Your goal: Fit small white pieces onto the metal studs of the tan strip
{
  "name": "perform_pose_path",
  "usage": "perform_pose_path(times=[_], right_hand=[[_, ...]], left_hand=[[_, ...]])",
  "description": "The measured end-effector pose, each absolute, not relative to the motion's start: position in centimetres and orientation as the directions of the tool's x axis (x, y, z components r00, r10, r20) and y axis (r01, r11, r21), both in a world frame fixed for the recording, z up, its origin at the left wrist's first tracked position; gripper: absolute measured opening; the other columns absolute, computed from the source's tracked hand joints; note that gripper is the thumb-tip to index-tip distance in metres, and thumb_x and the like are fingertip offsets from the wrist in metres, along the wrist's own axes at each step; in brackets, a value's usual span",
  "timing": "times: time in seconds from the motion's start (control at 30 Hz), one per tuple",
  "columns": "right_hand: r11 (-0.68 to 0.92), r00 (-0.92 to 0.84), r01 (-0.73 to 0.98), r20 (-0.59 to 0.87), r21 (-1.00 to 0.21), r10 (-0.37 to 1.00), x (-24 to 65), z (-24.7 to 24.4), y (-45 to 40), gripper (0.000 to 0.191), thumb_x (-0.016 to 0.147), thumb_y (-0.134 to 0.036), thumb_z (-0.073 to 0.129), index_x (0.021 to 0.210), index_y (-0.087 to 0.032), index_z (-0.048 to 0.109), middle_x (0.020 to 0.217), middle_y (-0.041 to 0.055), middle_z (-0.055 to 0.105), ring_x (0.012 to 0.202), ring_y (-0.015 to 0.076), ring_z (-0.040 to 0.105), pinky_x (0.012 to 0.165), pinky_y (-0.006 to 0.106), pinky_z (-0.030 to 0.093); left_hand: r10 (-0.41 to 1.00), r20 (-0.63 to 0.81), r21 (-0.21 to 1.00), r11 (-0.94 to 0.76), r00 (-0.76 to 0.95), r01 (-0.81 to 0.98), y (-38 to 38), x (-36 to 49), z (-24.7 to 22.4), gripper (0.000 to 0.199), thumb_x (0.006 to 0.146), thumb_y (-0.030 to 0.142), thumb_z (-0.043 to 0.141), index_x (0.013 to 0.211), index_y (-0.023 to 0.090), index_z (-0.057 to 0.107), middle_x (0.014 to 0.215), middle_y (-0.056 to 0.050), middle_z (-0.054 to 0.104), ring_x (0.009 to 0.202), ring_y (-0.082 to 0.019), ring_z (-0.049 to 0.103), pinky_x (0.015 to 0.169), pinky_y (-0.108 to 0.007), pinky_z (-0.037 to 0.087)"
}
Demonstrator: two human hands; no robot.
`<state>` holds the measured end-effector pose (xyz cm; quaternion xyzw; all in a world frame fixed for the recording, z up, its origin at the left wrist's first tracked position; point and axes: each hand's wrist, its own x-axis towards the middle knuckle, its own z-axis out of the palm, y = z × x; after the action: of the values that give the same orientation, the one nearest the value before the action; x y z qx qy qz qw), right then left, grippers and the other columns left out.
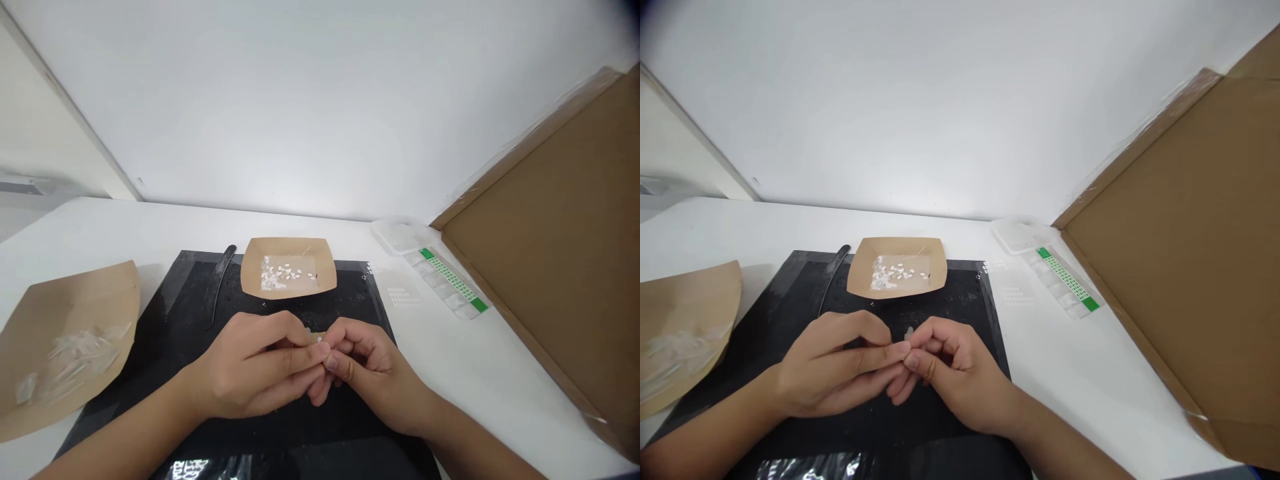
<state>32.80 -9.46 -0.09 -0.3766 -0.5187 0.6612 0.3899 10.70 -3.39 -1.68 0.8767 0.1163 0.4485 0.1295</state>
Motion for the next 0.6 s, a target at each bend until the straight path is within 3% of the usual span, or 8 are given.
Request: perform_pose_path(times=[0.13,0.23,0.33,0.47,0.6], right_hand=[[-0.245,-0.433,-0.184,-0.146,-0.952,0.890,32.9,-0.7,-9.5,0.027,0.104,-0.042,0.071,0.100,-0.018,0.060,0.084,0.0040,0.082,0.061,0.0126,0.077,0.058,0.020,0.057],[-0.282,-0.449,-0.163,-0.184,-0.945,0.875,32.9,-1.1,-9.5,0.031,0.103,-0.047,0.070,0.101,-0.019,0.057,0.084,0.0035,0.080,0.052,0.0111,0.072,0.047,0.017,0.049],[-0.215,-0.436,-0.098,-0.152,-0.972,0.887,32.9,-1.0,-9.4,0.031,0.104,-0.048,0.068,0.101,-0.019,0.058,0.088,0.0030,0.077,0.060,0.0114,0.072,0.058,0.021,0.054],[0.025,-0.379,0.116,-0.021,-0.993,0.925,33.5,-0.1,-8.8,0.026,0.103,-0.044,0.070,0.095,-0.019,0.068,0.101,0.0041,0.069,0.083,0.0150,0.067,0.078,0.029,0.056],[0.068,-0.388,0.237,-0.030,-0.969,0.921,34.2,0.7,-8.4,0.020,0.101,-0.037,0.072,0.090,-0.021,0.071,0.092,0.0006,0.063,0.079,0.0141,0.059,0.070,0.026,0.050]], left_hand=[[0.401,0.699,0.524,-0.851,0.592,-0.044,-3.0,10.6,-1.8,0.026,0.097,0.007,0.071,0.121,0.016,0.077,0.093,-0.004,0.065,0.069,-0.008,0.064,0.058,-0.018,0.055],[0.419,0.676,0.583,-0.807,0.606,-0.094,-2.7,10.7,-1.8,0.025,0.098,0.005,0.069,0.120,0.014,0.077,0.092,-0.006,0.064,0.073,-0.011,0.064,0.060,-0.021,0.055],[0.414,0.656,0.598,-0.795,0.631,-0.101,-2.6,10.7,-1.6,0.024,0.099,0.005,0.067,0.120,0.013,0.076,0.091,-0.007,0.065,0.075,-0.013,0.064,0.062,-0.023,0.056],[0.410,0.620,0.597,-0.800,0.669,-0.063,-2.5,10.6,-1.5,0.020,0.101,0.009,0.065,0.118,0.015,0.075,0.093,-0.008,0.065,0.077,-0.014,0.064,0.065,-0.025,0.056],[0.410,0.594,0.591,-0.806,0.692,-0.030,-2.6,10.5,-1.7,0.018,0.102,0.011,0.063,0.117,0.015,0.074,0.095,-0.008,0.066,0.078,-0.014,0.064,0.066,-0.025,0.055]])
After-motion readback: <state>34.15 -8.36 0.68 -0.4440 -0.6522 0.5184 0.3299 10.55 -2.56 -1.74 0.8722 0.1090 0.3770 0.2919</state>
